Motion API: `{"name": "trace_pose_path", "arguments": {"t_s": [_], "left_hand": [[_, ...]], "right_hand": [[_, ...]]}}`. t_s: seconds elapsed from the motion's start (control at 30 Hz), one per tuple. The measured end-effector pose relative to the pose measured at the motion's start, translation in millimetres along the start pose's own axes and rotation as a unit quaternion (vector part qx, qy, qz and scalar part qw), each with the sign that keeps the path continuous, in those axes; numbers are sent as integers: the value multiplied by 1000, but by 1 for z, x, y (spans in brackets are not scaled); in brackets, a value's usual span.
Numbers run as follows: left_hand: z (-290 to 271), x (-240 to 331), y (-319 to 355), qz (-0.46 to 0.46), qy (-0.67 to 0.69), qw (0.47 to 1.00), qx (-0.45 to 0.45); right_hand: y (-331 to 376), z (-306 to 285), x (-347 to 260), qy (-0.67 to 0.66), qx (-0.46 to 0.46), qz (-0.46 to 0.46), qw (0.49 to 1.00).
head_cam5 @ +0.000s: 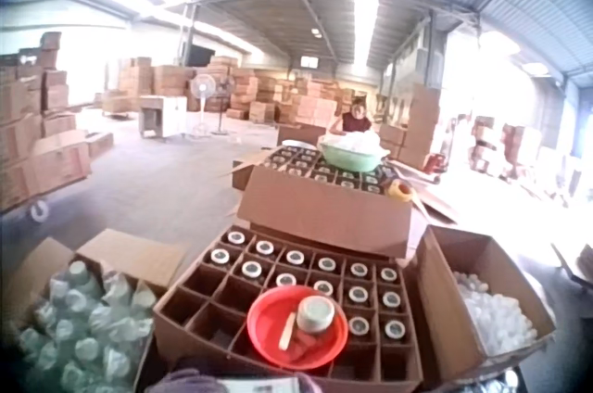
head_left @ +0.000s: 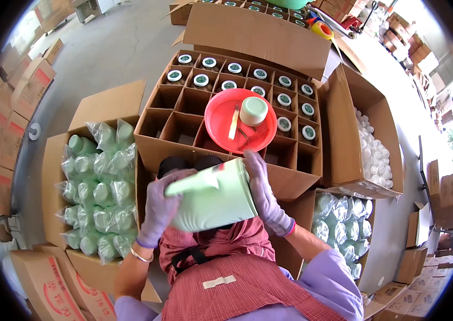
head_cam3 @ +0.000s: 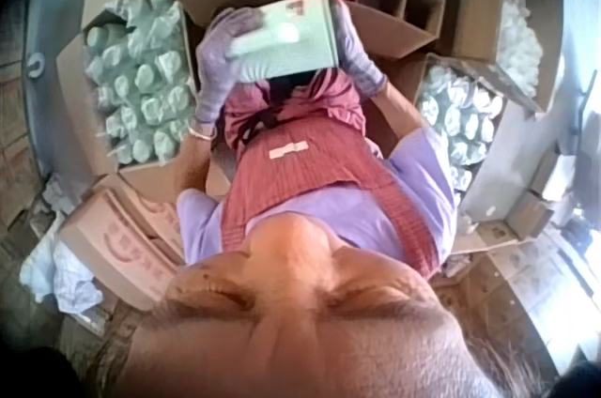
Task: The person assembles light green thermos flasks by inserting a metal liner, applying a seal with a red tool, and screwing on a cap. Each completed unit is wrapped in a plastic bag and placed into a cardboard box.
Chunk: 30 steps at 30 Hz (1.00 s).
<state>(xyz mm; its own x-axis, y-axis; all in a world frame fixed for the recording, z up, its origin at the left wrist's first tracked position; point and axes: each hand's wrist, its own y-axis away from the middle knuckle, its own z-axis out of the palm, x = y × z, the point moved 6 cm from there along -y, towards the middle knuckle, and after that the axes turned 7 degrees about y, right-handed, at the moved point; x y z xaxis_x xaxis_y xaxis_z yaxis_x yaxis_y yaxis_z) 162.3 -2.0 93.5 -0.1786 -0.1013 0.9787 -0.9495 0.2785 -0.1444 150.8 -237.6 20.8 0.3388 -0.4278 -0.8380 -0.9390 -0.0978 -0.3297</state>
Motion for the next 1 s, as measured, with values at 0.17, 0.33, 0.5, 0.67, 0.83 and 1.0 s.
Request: {"name": "trace_pose_path", "arguments": {"t_s": [0.17, 0.33, 0.5, 0.67, 0.83, 1.0], "left_hand": [[31, 18, 16, 249, -258, 933, -40], [19, 21, -4, 247, -224, 940, -68], [-15, -32, 2, -121, 63, 989, 63], [-16, 9, 2, 150, -106, 978, 94], [-57, -22, 21, 67, -55, 982, 167], [-89, -71, 50, -100, 47, 973, 203]], "right_hand": [[-5, 31, 18, -459, 36, 320, 828], [1, 18, 16, -429, -36, 403, 808], [-22, -20, -64, -46, -177, -154, 971], [-17, 12, -47, -183, -97, -44, 977], [-70, 8, -39, -155, -166, 42, 973], [-121, -26, 103, 558, -201, -70, 802]]}}
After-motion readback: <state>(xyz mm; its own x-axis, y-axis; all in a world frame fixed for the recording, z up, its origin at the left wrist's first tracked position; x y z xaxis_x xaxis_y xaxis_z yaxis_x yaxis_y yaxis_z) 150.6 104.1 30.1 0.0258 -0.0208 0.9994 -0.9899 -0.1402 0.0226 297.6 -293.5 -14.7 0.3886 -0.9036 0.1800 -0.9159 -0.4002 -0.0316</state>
